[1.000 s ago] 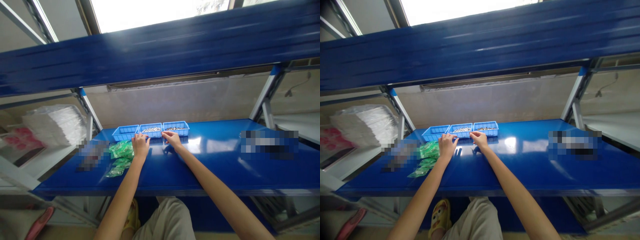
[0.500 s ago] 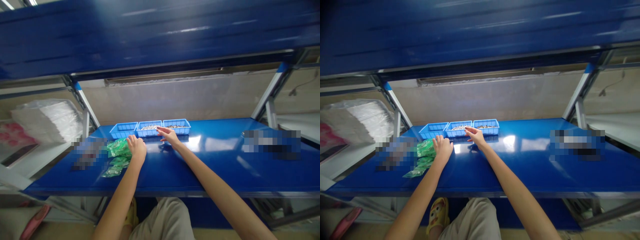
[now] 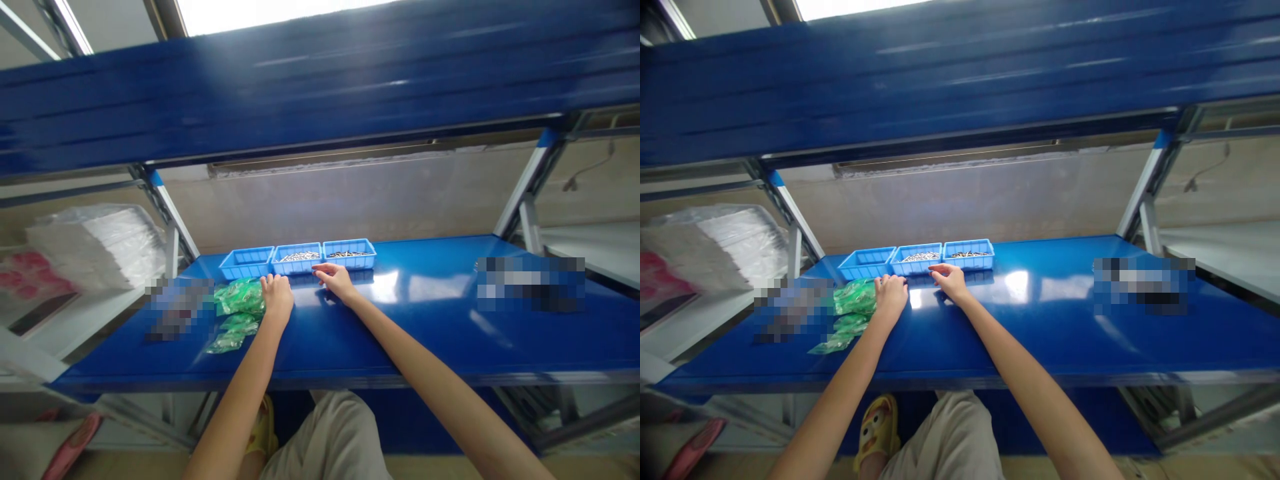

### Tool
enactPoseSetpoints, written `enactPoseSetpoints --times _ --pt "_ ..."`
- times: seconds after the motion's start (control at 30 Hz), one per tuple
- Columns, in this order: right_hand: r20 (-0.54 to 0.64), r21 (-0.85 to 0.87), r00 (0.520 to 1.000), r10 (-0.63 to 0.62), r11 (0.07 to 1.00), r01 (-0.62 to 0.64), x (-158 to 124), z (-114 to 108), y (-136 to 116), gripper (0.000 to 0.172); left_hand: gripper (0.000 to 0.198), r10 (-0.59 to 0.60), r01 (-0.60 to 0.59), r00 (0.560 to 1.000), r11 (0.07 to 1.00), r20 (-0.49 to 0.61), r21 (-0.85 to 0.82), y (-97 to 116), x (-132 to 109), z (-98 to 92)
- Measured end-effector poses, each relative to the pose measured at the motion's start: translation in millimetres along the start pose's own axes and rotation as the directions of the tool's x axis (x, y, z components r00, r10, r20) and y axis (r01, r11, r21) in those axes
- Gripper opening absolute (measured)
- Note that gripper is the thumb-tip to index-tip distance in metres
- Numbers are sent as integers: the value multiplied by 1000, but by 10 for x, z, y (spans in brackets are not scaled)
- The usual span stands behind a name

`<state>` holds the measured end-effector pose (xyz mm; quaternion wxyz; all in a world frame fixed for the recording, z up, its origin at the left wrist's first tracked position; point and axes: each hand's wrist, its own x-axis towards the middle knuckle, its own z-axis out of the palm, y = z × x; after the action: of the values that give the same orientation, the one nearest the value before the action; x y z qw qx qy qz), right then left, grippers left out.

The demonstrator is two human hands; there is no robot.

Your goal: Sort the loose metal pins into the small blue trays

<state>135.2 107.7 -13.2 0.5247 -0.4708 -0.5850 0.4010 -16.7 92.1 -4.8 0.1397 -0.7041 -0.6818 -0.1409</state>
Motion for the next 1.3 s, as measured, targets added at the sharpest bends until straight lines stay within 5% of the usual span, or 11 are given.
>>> enactPoseSetpoints --times 0.27,0.57,0.77,1.3 --pt "-15 -182 994 -109 978 104 -7 3 38 21 38 116 -117 993 982 -15 -147 29 35 9" --pt "101 -582 972 -211 780 230 -127 -11 5 22 35 135 -139 990 938 -35 -318 93 31 -38" --pt "124 -588 959 -253 760 276 -133 -22 -17 17 46 157 -198 979 872 -129 -448 96 69 31" --pt "-43 -459 951 -305 852 252 -75 -8 9 20 26 46 -182 978 671 -204 -719 117 90 -15"
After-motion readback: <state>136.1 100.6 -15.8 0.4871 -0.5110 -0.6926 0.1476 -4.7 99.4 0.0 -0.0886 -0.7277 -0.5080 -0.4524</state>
